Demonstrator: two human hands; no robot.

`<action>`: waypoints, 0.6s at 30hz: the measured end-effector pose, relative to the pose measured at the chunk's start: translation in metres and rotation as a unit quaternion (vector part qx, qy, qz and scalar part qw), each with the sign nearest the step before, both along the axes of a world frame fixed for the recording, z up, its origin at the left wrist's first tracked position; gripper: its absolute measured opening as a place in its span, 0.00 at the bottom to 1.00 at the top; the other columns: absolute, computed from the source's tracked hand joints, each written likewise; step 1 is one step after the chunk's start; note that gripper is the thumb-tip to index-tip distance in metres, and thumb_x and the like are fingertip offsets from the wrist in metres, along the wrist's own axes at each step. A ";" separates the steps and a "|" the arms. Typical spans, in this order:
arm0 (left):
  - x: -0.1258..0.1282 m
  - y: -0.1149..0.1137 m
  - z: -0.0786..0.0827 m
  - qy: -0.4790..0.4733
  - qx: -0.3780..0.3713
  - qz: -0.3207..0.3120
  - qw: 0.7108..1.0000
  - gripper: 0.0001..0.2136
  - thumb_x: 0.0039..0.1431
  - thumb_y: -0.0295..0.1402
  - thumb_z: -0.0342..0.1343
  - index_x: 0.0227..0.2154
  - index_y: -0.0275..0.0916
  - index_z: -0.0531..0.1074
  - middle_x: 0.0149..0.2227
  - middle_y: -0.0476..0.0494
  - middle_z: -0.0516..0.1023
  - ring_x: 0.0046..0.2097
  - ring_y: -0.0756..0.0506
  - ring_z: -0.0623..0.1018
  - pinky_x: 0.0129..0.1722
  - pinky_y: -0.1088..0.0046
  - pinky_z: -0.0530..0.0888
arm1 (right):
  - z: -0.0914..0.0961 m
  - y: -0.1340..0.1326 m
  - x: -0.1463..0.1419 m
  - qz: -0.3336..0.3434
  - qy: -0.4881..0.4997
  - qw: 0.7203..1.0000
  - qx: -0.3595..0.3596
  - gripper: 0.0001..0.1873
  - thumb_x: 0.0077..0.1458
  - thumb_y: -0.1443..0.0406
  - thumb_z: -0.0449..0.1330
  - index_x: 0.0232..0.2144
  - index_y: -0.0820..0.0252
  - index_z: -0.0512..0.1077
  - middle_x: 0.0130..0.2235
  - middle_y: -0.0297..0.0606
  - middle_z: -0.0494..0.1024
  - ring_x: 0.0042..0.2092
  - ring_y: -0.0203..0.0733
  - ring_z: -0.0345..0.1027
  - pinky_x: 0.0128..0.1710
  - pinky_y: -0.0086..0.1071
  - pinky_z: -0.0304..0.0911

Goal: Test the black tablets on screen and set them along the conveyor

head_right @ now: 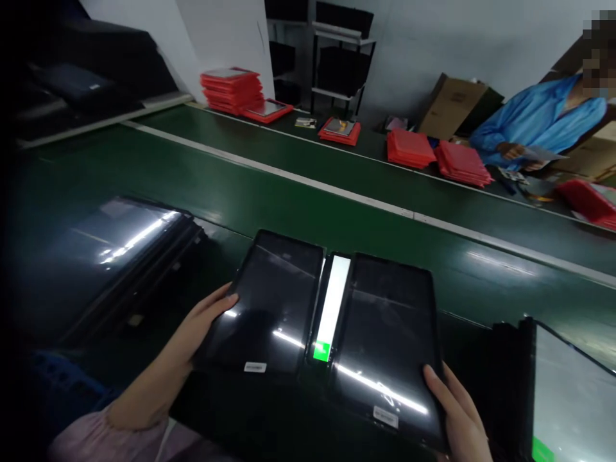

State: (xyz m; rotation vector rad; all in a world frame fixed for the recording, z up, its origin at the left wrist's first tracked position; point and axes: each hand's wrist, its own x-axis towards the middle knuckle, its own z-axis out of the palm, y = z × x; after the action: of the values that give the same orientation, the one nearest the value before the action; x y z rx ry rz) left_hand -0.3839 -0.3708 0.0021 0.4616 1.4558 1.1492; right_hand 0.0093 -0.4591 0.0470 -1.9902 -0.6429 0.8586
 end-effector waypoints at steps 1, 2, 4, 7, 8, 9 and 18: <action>0.005 0.004 -0.002 0.008 0.016 -0.024 1.000 0.20 0.49 0.42 0.74 0.48 0.48 0.85 0.42 0.44 0.90 0.44 0.36 0.88 0.47 0.60 0.85 | -0.001 0.010 -0.004 -0.016 0.021 1.000 -0.007 0.32 0.45 0.49 0.76 0.53 0.51 0.83 0.49 0.42 0.89 0.44 0.64 0.86 0.36 0.47 0.84; 0.008 0.009 -0.004 0.023 0.029 -0.044 0.998 0.20 0.51 0.43 0.73 0.48 0.48 0.85 0.45 0.43 0.89 0.48 0.35 0.88 0.51 0.59 0.85 | -0.001 0.019 -0.008 -0.018 0.039 0.999 -0.009 0.33 0.46 0.47 0.76 0.52 0.53 0.84 0.46 0.43 0.89 0.41 0.63 0.86 0.35 0.46 0.84; 0.008 0.017 -0.010 0.074 0.054 -0.083 0.992 0.21 0.54 0.46 0.70 0.51 0.48 0.85 0.52 0.41 0.88 0.56 0.32 0.85 0.57 0.54 0.82 | 0.000 0.035 -0.015 0.035 0.049 0.998 -0.001 0.35 0.47 0.42 0.74 0.51 0.57 0.84 0.42 0.45 0.89 0.39 0.61 0.85 0.35 0.46 0.83; 0.000 0.024 -0.021 0.240 0.140 -0.110 0.954 0.24 0.59 0.47 0.66 0.57 0.47 0.81 0.62 0.37 0.81 0.66 0.28 0.77 0.64 0.45 0.77 | -0.004 0.050 -0.020 0.132 -0.072 0.988 0.037 0.41 0.46 0.37 0.70 0.52 0.58 0.83 0.50 0.51 0.87 0.54 0.69 0.81 0.46 0.53 0.81; -0.002 0.026 -0.023 0.310 0.176 -0.114 0.927 0.25 0.60 0.46 0.64 0.59 0.46 0.79 0.64 0.35 0.79 0.69 0.26 0.74 0.65 0.41 0.75 | -0.008 0.053 -0.020 0.147 -0.141 0.978 0.054 0.43 0.45 0.35 0.69 0.52 0.58 0.82 0.54 0.53 0.85 0.60 0.72 0.76 0.51 0.58 0.79; -0.002 0.027 -0.025 0.375 0.208 -0.121 0.896 0.25 0.62 0.46 0.62 0.61 0.45 0.78 0.66 0.33 0.76 0.70 0.26 0.71 0.66 0.39 0.73 | -0.014 0.055 -0.019 0.154 -0.204 0.964 0.067 0.45 0.44 0.33 0.67 0.53 0.58 0.82 0.58 0.54 0.83 0.64 0.75 0.71 0.54 0.61 0.76; 0.091 0.105 0.019 0.559 0.264 -0.392 0.682 0.28 0.70 0.37 0.54 0.69 0.31 0.66 0.75 0.22 0.63 0.77 0.27 0.61 0.75 0.37 0.59 | -0.044 0.105 -0.002 0.215 -0.311 0.921 0.099 0.48 0.58 0.31 0.57 0.65 0.57 0.73 0.61 0.50 0.81 0.60 0.63 0.78 0.55 0.51 0.79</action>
State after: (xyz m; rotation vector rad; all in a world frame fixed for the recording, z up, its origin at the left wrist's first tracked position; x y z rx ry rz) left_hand -0.2929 -0.2655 0.0215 2.2663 1.5196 0.4588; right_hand 0.0076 -0.3538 0.0030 -1.9539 -1.5120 0.3556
